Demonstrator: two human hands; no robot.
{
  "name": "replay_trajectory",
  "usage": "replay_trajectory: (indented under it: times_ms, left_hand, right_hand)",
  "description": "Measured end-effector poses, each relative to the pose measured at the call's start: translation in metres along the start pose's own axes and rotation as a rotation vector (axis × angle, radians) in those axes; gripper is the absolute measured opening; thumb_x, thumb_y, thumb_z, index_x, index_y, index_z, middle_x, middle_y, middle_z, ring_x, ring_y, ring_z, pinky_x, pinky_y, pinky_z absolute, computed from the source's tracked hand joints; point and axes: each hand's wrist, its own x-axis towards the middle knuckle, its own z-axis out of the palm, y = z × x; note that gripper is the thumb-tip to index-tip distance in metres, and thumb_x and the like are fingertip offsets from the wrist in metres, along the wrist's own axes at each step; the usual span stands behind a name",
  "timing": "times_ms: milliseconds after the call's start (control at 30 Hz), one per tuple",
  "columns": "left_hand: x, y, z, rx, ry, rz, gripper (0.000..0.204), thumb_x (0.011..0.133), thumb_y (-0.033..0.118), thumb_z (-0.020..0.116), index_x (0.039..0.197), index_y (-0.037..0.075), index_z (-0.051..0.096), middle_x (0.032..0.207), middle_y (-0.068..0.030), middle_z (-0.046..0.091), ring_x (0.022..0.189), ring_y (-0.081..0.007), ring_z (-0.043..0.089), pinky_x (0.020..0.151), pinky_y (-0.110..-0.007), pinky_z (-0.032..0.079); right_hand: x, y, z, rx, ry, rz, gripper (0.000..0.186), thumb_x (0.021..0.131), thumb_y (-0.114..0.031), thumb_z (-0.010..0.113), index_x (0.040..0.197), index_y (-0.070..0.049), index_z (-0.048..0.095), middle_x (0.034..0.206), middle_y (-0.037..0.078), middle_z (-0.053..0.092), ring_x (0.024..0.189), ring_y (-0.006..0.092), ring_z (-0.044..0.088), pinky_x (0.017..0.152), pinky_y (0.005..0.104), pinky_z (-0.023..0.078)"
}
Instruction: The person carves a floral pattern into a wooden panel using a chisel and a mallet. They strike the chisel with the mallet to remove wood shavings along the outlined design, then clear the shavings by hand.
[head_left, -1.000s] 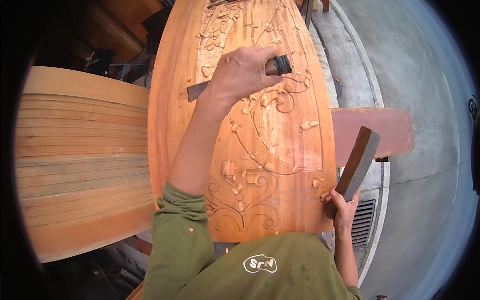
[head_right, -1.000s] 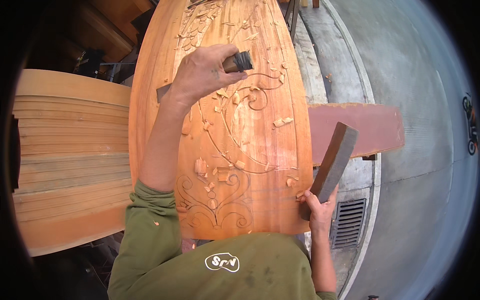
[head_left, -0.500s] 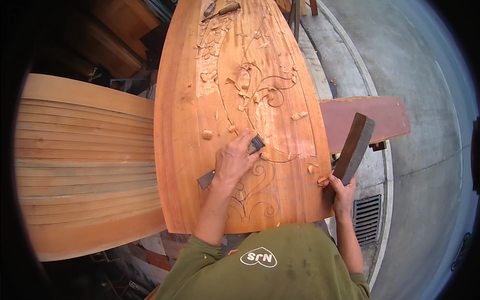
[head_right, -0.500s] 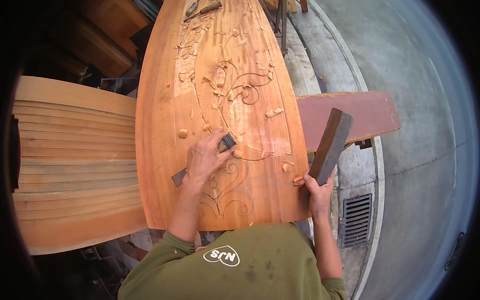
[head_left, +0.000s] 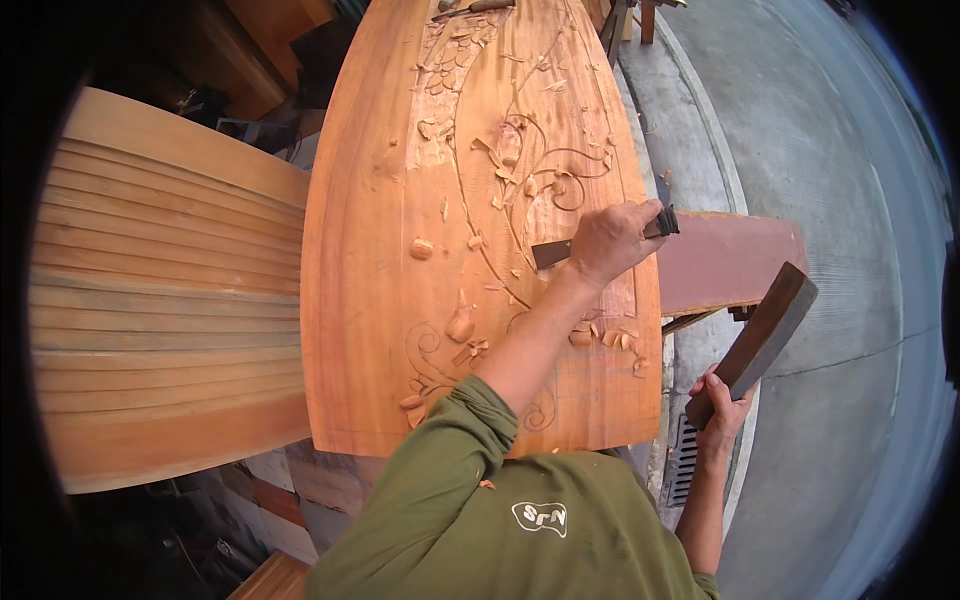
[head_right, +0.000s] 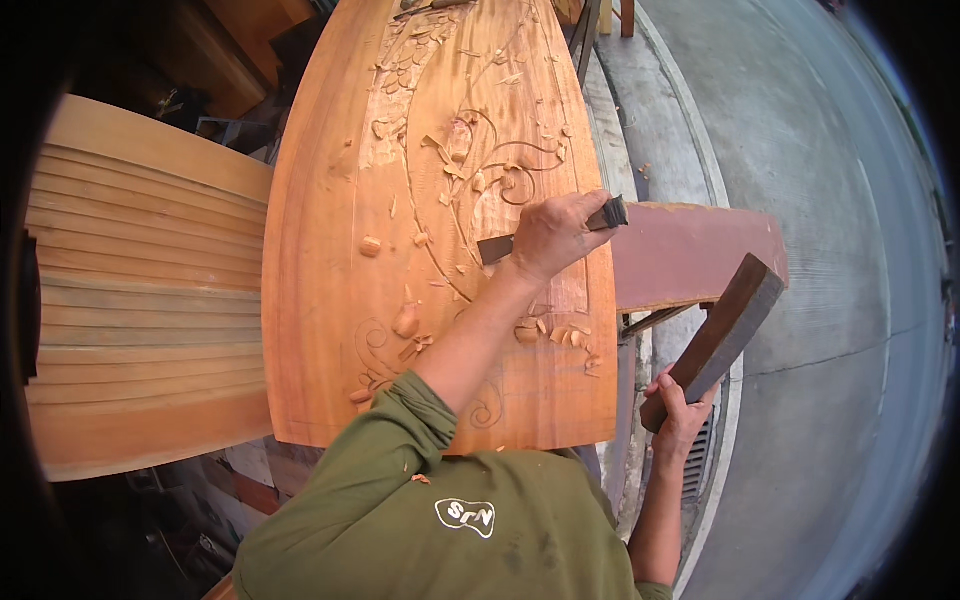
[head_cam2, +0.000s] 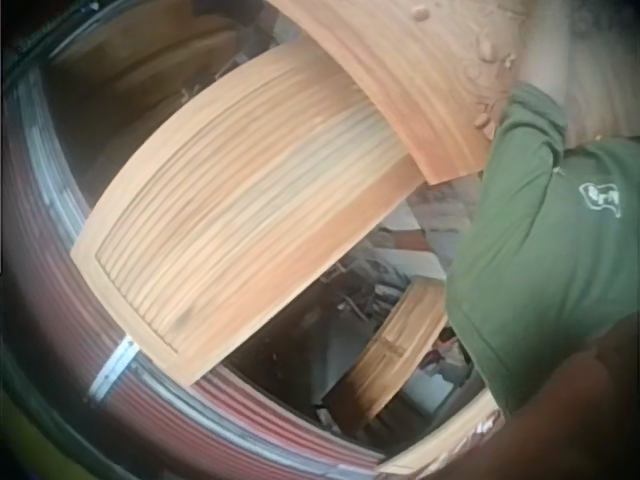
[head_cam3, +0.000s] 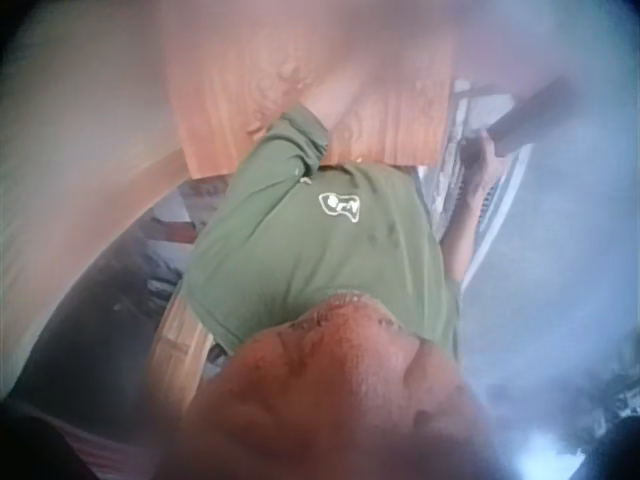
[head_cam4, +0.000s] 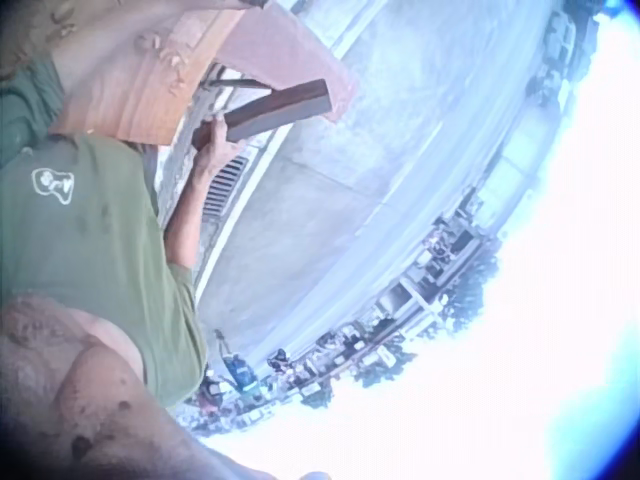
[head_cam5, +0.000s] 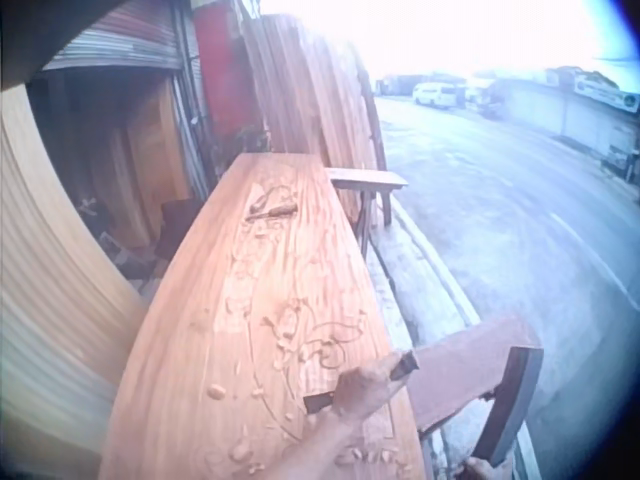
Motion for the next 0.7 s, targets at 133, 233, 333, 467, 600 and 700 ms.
replay_trajectory:
  times_ms: [133, 233, 333, 467, 600, 700]
  left_hand:
    - [0.008, 0.0, -0.002, -0.046, 0.061, -0.096, 0.037, 0.089, 0.035, 0.09, 0.12, 0.016, 0.079, 0.086, -0.0068, 0.078, 0.078, -0.03, 0.079, 0.066, -0.043, 0.064]
    - [0.014, -0.004, -0.007, -0.048, 0.101, -0.189, 0.038, 0.089, 0.035, 0.09, 0.12, 0.016, 0.08, 0.088, -0.0074, 0.079, 0.079, -0.0298, 0.08, 0.066, -0.043, 0.063]
    - [0.021, -0.003, -0.006, -0.059, 0.111, -0.248, 0.042, 0.087, 0.037, 0.092, 0.122, 0.016, 0.082, 0.091, -0.007, 0.081, 0.081, -0.0296, 0.08, 0.069, -0.043, 0.063]
    - [0.015, -0.012, -0.009, -0.052, 0.096, -0.311, 0.045, 0.086, 0.037, 0.093, 0.124, 0.014, 0.082, 0.096, -0.0078, 0.082, 0.083, -0.03, 0.08, 0.07, -0.043, 0.063]
    - [0.015, -0.009, -0.008, -0.062, 0.109, -0.301, 0.043, 0.086, 0.035, 0.092, 0.124, 0.016, 0.082, 0.097, -0.0069, 0.082, 0.083, -0.0299, 0.08, 0.069, -0.043, 0.062]
    - [0.016, -0.01, -0.01, -0.042, 0.118, -0.321, 0.041, 0.086, 0.035, 0.092, 0.121, 0.017, 0.082, 0.096, -0.0063, 0.082, 0.083, -0.0297, 0.079, 0.069, -0.043, 0.062]
  right_hand:
    - [0.045, -0.024, 0.009, -0.018, 0.06, -0.106, 0.031, 0.097, -0.016, 0.076, 0.119, -0.003, 0.06, 0.096, 0.007, 0.068, 0.076, 0.0171, 0.07, 0.069, 0.0329, 0.059]
    - [0.09, -0.032, 0.045, 0.085, 0.048, -0.073, 0.022, 0.101, -0.017, 0.076, 0.112, -0.003, 0.063, 0.091, 0.007, 0.069, 0.075, 0.0157, 0.07, 0.068, 0.0303, 0.059]
    - [0.127, -0.013, 0.069, -0.122, -0.164, 0.084, 0.065, 0.093, -0.008, 0.078, 0.153, -0.001, 0.055, 0.11, 0.011, 0.074, 0.088, 0.0193, 0.074, 0.079, 0.0347, 0.062]
    - [0.154, -0.052, 0.088, -0.662, -0.429, -0.027, 0.104, 0.078, -0.008, 0.076, 0.176, -0.016, 0.041, 0.152, 0.01, 0.067, 0.133, 0.0239, 0.064, 0.11, 0.0333, 0.052]
    - [0.168, -0.041, 0.093, -0.27, -0.169, 0.074, 0.072, 0.085, -0.013, 0.078, 0.154, -0.009, 0.058, 0.088, 0.001, 0.066, 0.068, 0.0118, 0.062, 0.063, 0.0322, 0.054]
    - [0.151, -0.037, 0.106, -0.601, -0.449, -0.138, 0.09, 0.085, -0.012, 0.078, 0.17, -0.009, 0.047, 0.089, 0.001, 0.065, 0.072, 0.0117, 0.062, 0.065, 0.0322, 0.053]
